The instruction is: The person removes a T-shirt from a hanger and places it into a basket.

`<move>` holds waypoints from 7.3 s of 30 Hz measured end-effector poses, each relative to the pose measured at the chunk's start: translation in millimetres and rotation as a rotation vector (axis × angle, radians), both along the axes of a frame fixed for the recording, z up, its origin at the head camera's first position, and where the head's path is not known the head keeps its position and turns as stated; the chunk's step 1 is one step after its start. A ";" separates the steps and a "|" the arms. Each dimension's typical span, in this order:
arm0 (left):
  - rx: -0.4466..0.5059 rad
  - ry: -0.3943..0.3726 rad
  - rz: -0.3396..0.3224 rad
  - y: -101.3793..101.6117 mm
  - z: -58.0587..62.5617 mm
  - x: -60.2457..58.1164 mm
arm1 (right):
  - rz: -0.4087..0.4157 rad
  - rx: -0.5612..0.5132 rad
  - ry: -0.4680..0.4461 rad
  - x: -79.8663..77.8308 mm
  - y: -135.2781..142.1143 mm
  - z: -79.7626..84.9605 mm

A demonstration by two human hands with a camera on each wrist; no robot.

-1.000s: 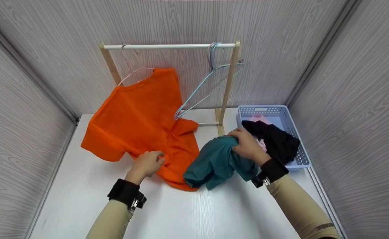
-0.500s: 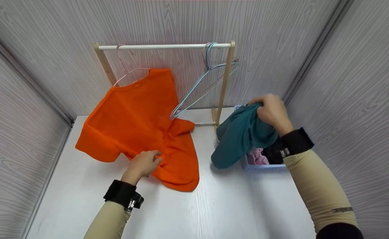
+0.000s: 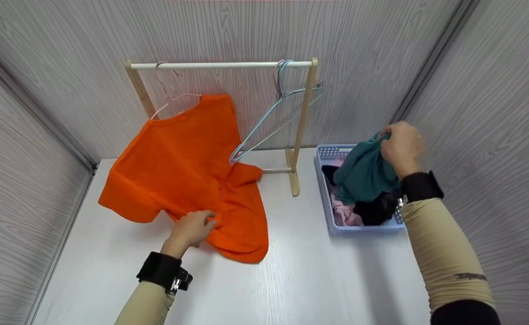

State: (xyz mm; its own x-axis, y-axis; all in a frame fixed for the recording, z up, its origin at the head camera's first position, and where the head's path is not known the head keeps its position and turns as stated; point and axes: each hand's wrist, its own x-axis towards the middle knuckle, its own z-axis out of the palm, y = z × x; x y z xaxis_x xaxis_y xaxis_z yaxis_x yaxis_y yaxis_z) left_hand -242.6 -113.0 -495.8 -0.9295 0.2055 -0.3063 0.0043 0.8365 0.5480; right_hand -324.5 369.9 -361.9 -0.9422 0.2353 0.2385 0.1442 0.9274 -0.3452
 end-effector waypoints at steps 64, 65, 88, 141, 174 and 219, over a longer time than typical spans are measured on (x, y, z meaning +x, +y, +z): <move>-0.067 -0.018 0.007 -20.5 36.2 -0.6 | 0.261 0.015 -0.371 50.3 -29.8 -135.2; -0.077 -0.005 0.004 -22.4 41.4 -3.2 | 0.283 0.021 -0.369 51.0 -33.8 -132.2; -0.188 0.306 0.169 -86.0 156.8 -49.9 | 0.517 0.020 -0.572 67.0 -110.6 -130.9; -0.264 0.535 0.212 -142.8 127.3 -10.8 | 0.534 -0.099 -0.699 95.2 -96.6 -172.7; -0.036 0.488 -0.141 -121.2 108.3 0.5 | 0.424 -0.111 -0.381 84.9 -82.5 -137.6; 0.079 0.425 -0.301 39.0 121.2 -16.5 | 0.535 -0.176 0.249 74.7 -105.3 -78.5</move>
